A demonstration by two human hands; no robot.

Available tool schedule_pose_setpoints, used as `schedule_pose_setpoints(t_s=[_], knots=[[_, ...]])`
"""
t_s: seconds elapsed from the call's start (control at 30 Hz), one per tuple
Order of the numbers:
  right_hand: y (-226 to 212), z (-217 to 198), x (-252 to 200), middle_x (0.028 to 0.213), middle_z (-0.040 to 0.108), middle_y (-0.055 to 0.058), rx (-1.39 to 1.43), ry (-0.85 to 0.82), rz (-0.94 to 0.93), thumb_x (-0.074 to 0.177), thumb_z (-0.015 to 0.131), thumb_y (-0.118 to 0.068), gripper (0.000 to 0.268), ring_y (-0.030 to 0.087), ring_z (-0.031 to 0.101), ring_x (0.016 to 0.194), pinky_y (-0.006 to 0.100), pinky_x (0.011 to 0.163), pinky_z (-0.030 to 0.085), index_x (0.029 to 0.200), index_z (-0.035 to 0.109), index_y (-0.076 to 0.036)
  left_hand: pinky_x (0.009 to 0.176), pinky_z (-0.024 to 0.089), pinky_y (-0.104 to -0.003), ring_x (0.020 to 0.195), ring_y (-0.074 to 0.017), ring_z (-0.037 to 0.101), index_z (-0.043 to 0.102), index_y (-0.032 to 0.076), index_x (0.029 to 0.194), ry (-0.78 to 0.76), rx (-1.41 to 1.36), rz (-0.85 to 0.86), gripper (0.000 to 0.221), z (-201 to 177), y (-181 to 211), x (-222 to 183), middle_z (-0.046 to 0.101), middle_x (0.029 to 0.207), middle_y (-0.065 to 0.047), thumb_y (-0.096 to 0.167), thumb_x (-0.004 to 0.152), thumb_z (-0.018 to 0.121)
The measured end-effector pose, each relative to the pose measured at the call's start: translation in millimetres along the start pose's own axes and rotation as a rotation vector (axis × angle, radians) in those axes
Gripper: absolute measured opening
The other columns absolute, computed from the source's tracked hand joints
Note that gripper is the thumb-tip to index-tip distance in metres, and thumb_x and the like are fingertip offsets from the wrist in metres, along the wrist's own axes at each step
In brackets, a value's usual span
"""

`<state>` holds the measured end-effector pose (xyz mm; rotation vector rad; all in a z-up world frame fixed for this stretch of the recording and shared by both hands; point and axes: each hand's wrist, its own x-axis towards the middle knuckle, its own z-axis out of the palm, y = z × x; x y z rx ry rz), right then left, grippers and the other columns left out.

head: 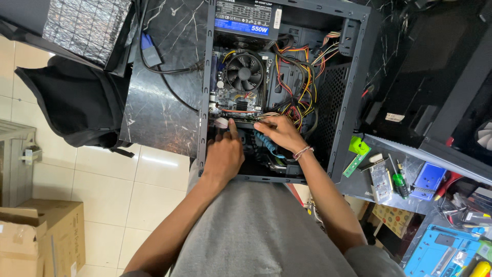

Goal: The person takes a graphics card out of a box, removes its protective elements, and inserts it into a slot on the motherboard inside a computer case, then secures it with a screwdriver.

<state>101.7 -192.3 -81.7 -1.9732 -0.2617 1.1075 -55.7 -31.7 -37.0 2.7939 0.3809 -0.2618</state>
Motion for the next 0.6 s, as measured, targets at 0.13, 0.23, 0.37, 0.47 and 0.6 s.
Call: schedule_pose_setpoints(t_s=[0.13, 0.23, 0.37, 0.47, 0.6], knots=[[-11.3, 2.4, -5.5, 0.107, 0.079, 0.029, 0.078, -0.006, 0.013, 0.095, 0.084, -0.027, 0.041, 0.032, 0.079, 0.100, 0.039, 0.081, 0.066, 0.118, 0.079, 0.006, 0.072, 0.059, -0.055, 0.086, -0.0411, 0.075, 0.050, -0.015, 0.152, 0.017, -0.019, 0.001, 0.064, -7.8, 1.9, -1.3, 0.075, 0.097, -0.023, 0.023, 0.100, 0.053], [-4.0, 2.0, -2.3, 0.112, 0.078, 0.030, 0.084, -0.015, 0.045, 0.097, 0.083, -0.030, 0.044, 0.035, 0.078, 0.102, 0.040, 0.082, 0.067, 0.120, 0.077, 0.007, 0.077, 0.061, -0.056, 0.092, -0.0399, 0.075, 0.050, -0.012, 0.153, 0.014, -0.037, 0.027, 0.062, -8.3, 2.7, 0.5, 0.076, 0.101, -0.022, 0.023, 0.101, 0.051], [-17.0, -3.2, -3.7, 0.108, 0.079, 0.028, 0.025, -0.026, 0.020, 0.094, 0.085, -0.034, 0.048, 0.032, 0.079, 0.098, 0.039, 0.081, 0.067, 0.119, 0.078, 0.006, 0.079, 0.061, -0.057, 0.096, -0.0408, 0.075, 0.050, -0.010, 0.155, -0.009, -0.079, 0.015, 0.061, -8.7, 0.9, 1.3, 0.076, 0.106, -0.023, 0.024, 0.104, 0.049], [-22.5, -7.2, -10.4, 0.097, 0.082, 0.020, -0.055, -0.038, -0.001, 0.096, 0.081, -0.040, 0.041, 0.026, 0.082, 0.088, 0.036, 0.076, 0.066, 0.108, 0.083, -0.002, 0.080, 0.061, -0.058, 0.097, -0.0411, 0.075, 0.050, -0.008, 0.156, -0.026, -0.104, 0.021, 0.061, -9.6, 0.3, 1.2, 0.076, 0.109, -0.022, 0.025, 0.105, 0.049], [-8.5, -6.4, -6.9, 0.084, 0.083, 0.014, -0.072, -0.004, 0.003, 0.104, 0.066, -0.034, 0.034, 0.024, 0.082, 0.082, 0.036, 0.079, 0.064, 0.093, 0.085, -0.008, 0.077, 0.062, -0.056, 0.096, -0.0417, 0.076, 0.053, -0.005, 0.154, -0.029, -0.138, 0.076, 0.058, -16.2, 1.6, -0.3, 0.077, 0.107, -0.020, 0.024, 0.104, 0.049]])
